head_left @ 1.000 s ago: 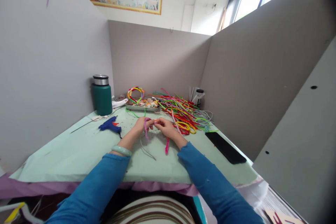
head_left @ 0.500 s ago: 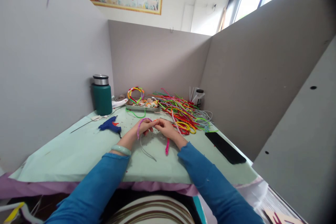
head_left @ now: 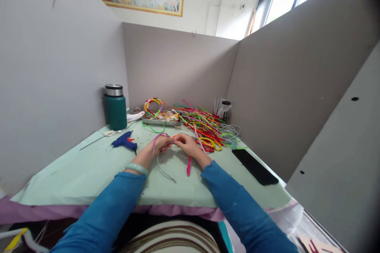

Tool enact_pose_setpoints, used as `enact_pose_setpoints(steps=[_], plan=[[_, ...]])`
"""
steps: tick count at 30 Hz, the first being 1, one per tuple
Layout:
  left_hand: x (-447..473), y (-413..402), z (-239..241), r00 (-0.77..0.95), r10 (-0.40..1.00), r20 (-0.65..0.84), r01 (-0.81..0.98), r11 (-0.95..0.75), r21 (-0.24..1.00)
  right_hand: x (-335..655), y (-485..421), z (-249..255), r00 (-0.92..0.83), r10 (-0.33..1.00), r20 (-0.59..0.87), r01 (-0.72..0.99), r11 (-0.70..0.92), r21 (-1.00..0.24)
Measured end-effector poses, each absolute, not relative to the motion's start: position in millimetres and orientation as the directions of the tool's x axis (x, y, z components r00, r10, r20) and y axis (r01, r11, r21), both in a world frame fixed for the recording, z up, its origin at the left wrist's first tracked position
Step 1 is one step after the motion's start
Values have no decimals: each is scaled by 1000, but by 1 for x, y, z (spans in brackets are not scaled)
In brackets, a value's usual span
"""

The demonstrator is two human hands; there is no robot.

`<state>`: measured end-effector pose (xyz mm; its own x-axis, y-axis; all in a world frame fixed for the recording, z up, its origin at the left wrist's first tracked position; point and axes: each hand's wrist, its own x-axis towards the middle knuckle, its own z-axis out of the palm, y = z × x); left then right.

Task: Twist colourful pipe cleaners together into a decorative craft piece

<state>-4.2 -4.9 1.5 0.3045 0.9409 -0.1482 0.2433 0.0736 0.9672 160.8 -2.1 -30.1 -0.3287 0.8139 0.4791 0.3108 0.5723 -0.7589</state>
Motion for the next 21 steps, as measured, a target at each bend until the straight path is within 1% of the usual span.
enact_pose_setpoints(steps=[3, 10, 15, 21], plan=[[-4, -5, 2, 325, 928, -182, 227, 110, 968, 161, -3, -30, -332, 805, 491, 306, 584, -752], [-4, -3, 0, 344, 920, -189, 231, 112, 966, 160, -2, -32, -350, 792, 501, 285, 599, -748], [-4, 1, 0, 329, 913, -240, 257, 159, 953, 160, -1, -32, -355, 784, 509, 282, 609, -742], [-3, 0, 0, 308, 914, -266, 256, 189, 948, 160, 0, -34, -353, 779, 518, 278, 616, -737]])
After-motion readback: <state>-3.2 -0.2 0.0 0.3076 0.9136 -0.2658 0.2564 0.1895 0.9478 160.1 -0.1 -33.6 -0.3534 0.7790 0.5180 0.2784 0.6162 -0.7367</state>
